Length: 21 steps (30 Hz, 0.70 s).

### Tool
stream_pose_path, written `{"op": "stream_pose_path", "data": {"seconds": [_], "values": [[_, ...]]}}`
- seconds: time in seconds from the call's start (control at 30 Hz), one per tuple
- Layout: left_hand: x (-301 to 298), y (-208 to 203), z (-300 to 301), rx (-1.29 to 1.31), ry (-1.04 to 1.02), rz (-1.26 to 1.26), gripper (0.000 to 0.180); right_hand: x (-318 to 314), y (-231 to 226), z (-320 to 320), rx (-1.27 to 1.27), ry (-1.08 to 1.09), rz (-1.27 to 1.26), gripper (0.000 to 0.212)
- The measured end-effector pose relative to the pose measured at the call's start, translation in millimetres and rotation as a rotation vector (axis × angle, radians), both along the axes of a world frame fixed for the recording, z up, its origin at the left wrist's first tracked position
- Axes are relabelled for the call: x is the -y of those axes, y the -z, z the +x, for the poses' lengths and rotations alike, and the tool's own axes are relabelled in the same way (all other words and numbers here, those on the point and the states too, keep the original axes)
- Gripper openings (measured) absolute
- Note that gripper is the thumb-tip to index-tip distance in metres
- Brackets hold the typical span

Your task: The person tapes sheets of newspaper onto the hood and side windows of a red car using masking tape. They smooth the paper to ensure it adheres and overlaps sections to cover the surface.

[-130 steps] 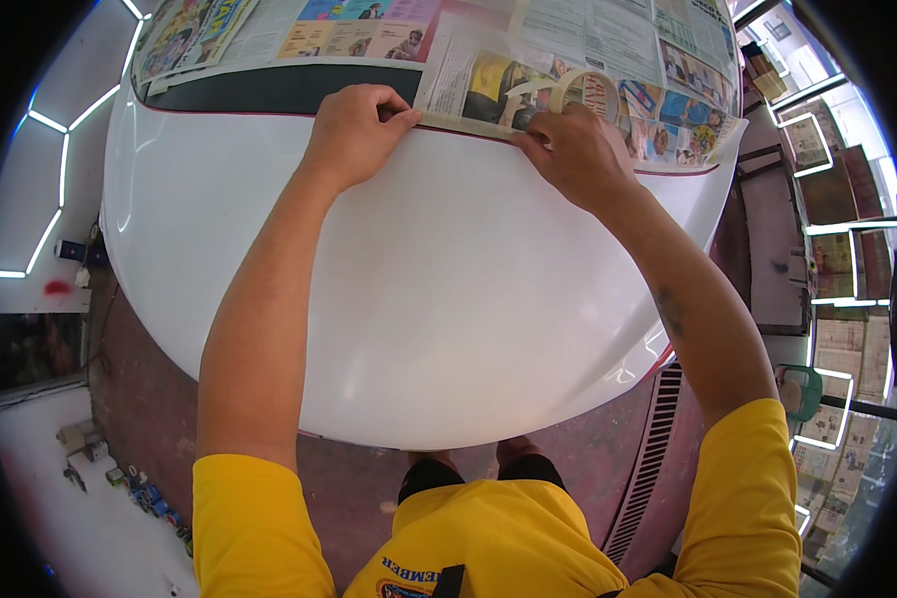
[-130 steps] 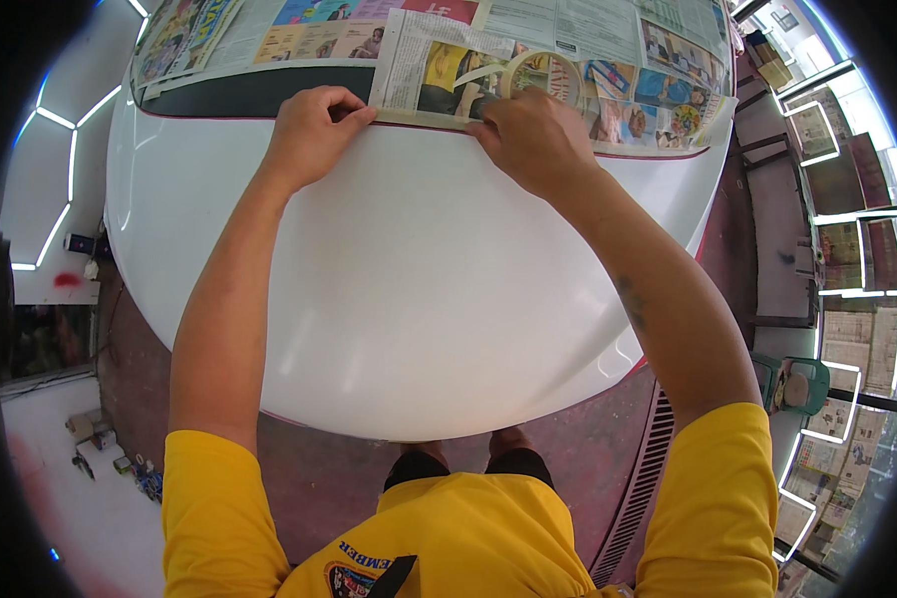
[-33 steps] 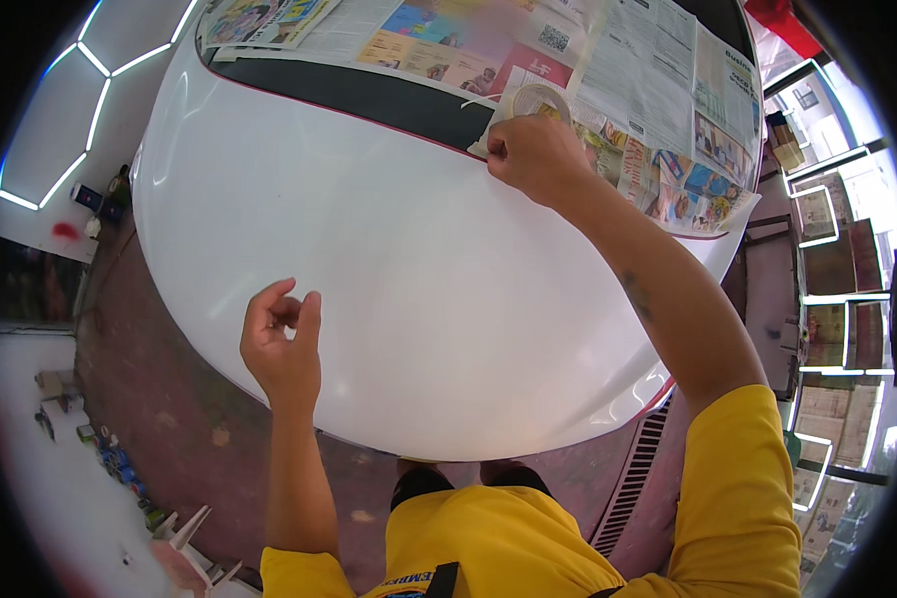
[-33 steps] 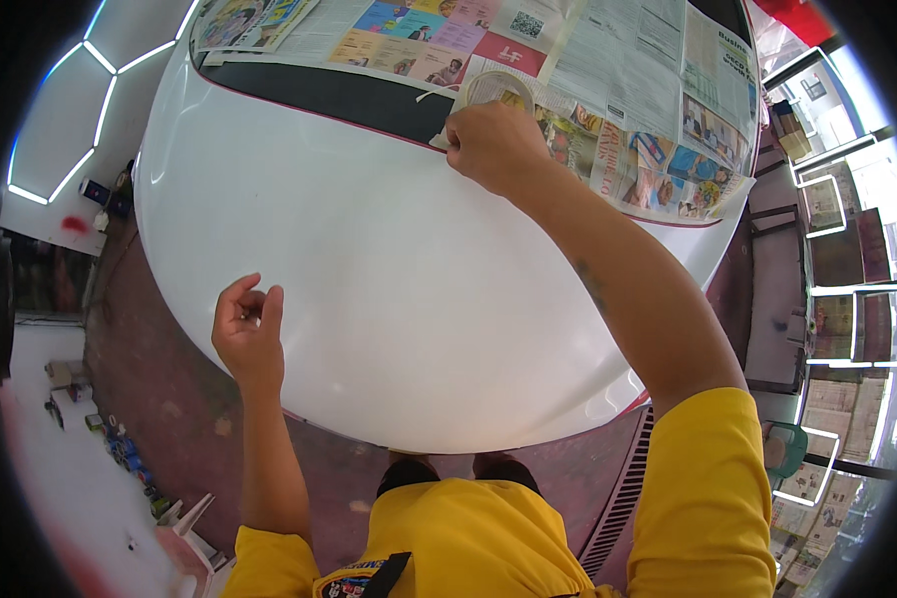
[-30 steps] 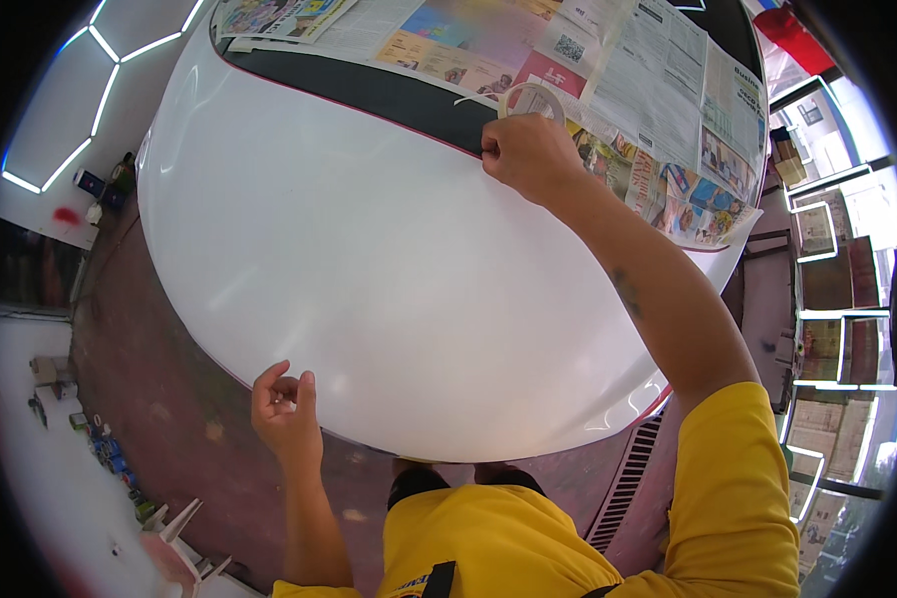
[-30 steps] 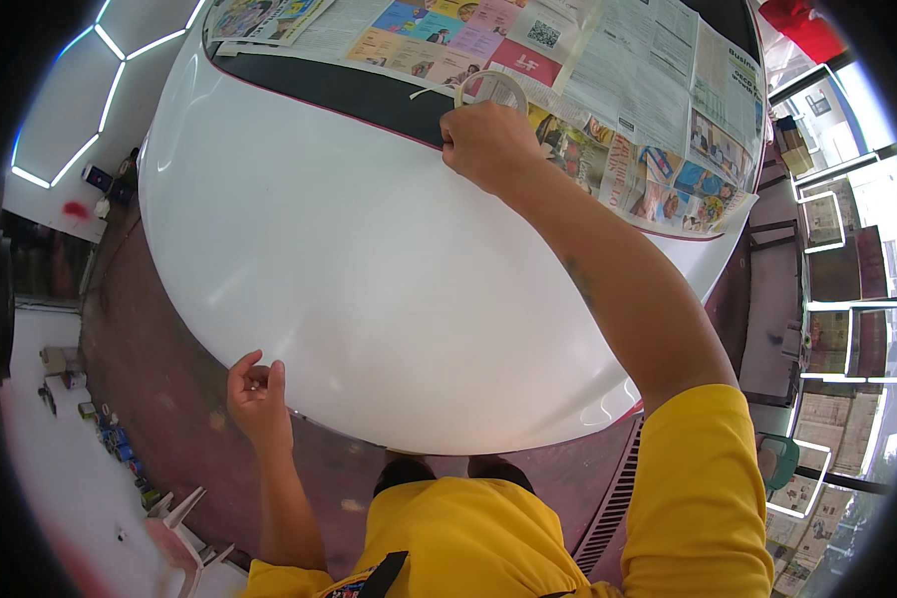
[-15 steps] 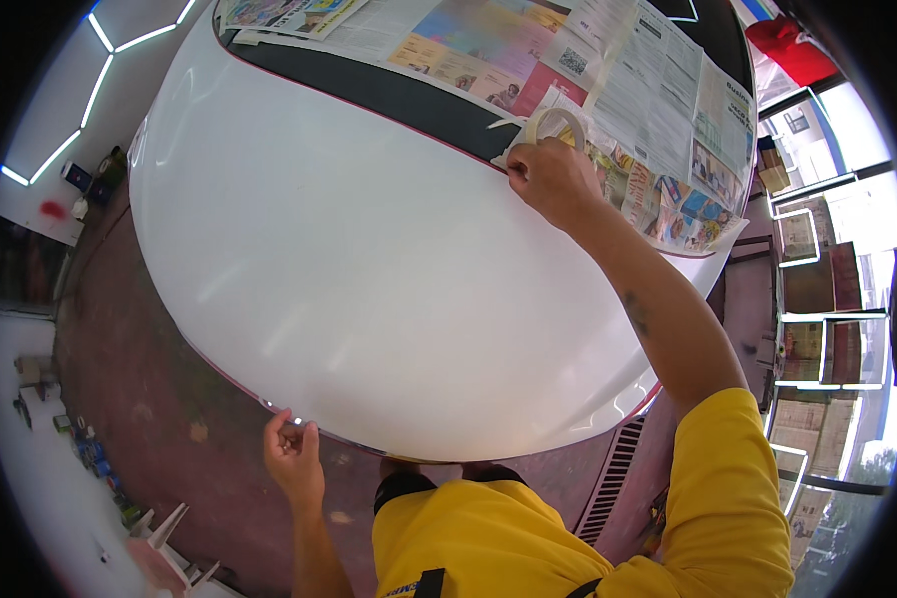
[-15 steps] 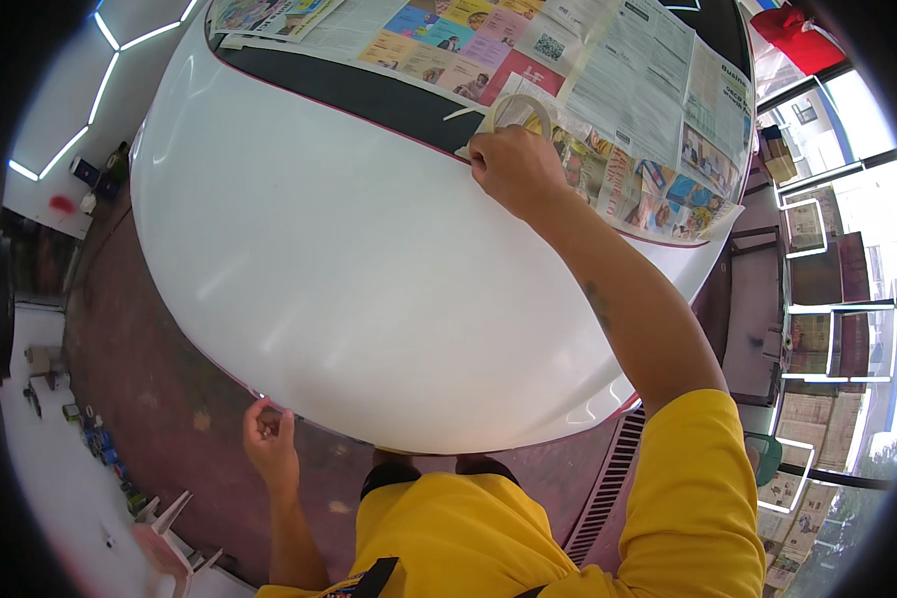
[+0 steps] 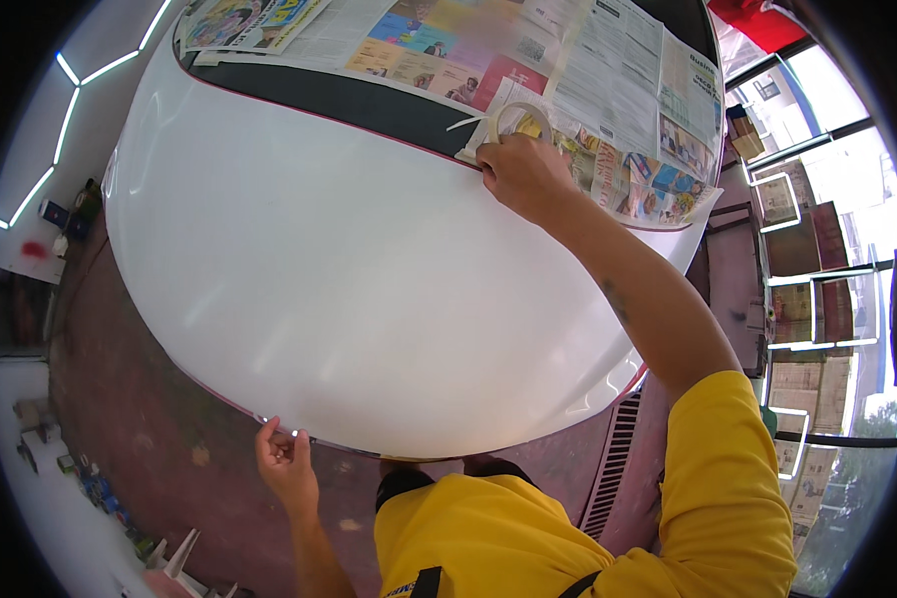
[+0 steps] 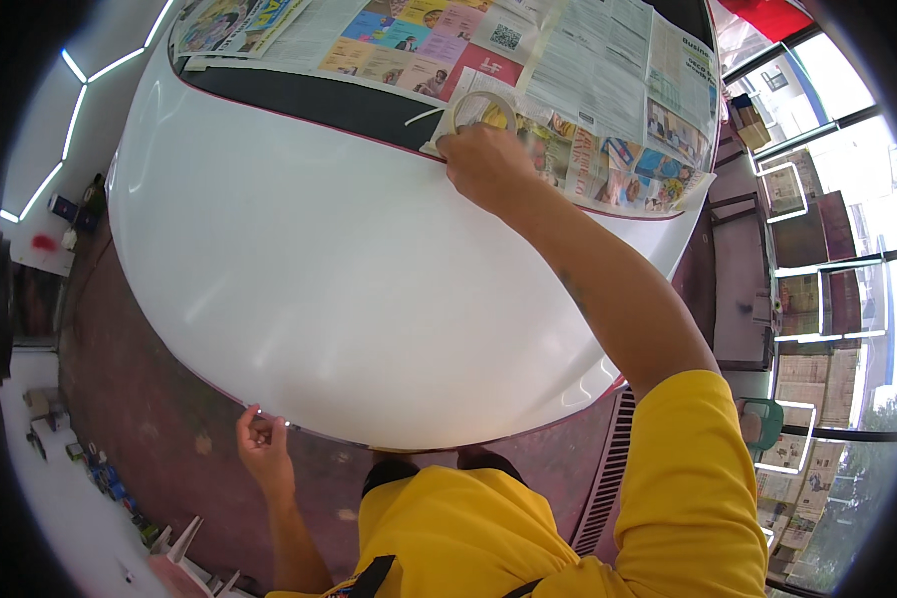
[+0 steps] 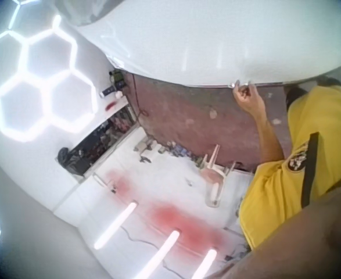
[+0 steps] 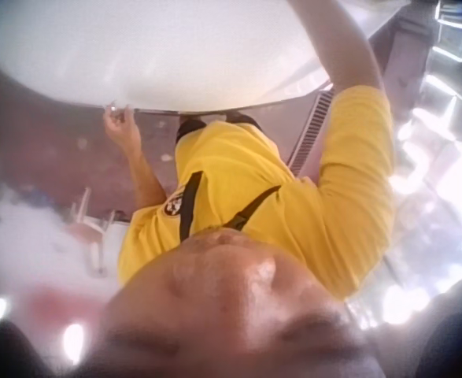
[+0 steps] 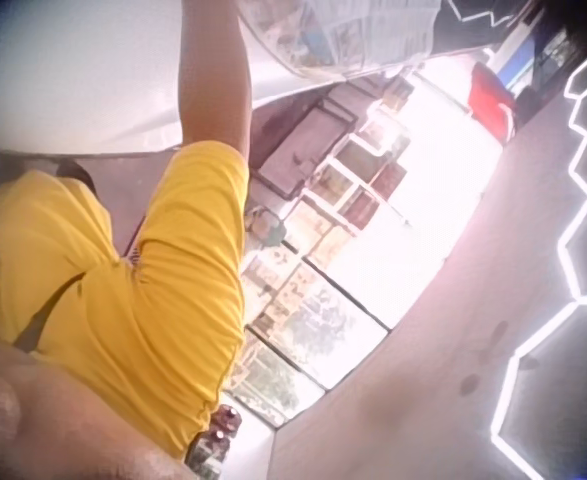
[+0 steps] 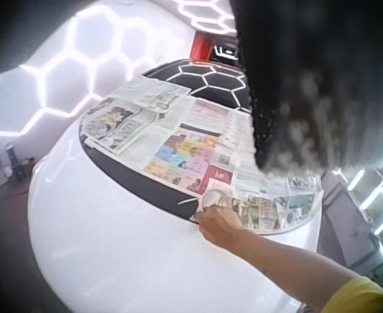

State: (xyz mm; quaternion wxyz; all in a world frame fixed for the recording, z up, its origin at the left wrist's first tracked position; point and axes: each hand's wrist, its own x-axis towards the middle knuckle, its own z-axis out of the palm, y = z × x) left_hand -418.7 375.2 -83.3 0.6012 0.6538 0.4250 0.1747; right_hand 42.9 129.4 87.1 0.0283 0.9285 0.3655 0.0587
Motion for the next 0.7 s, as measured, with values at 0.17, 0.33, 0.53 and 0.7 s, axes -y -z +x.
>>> {"op": "stream_pose_path", "data": {"seconds": [0.17,0.33,0.53,0.7], "values": [[-0.1,-1.6,13.5,0.021,0.049,-0.002,0.048,-9.3,10.2,-4.4,0.123,-0.041,-0.019,0.009],[-1.7,-5.8,18.7,-0.023,0.089,0.031,0.047,82.2,23.2,-15.5,0.245,-0.061,0.016,0.013],[17.3,-11.7,22.9,-0.037,0.096,0.111,0.046,218.1,24.9,-16.2,0.322,-0.047,-0.058,0.009],[67.7,-17.8,20.6,-0.039,0.042,0.167,0.045,287.8,21.4,-1.3,0.381,-0.136,-0.038,0.009]]}}
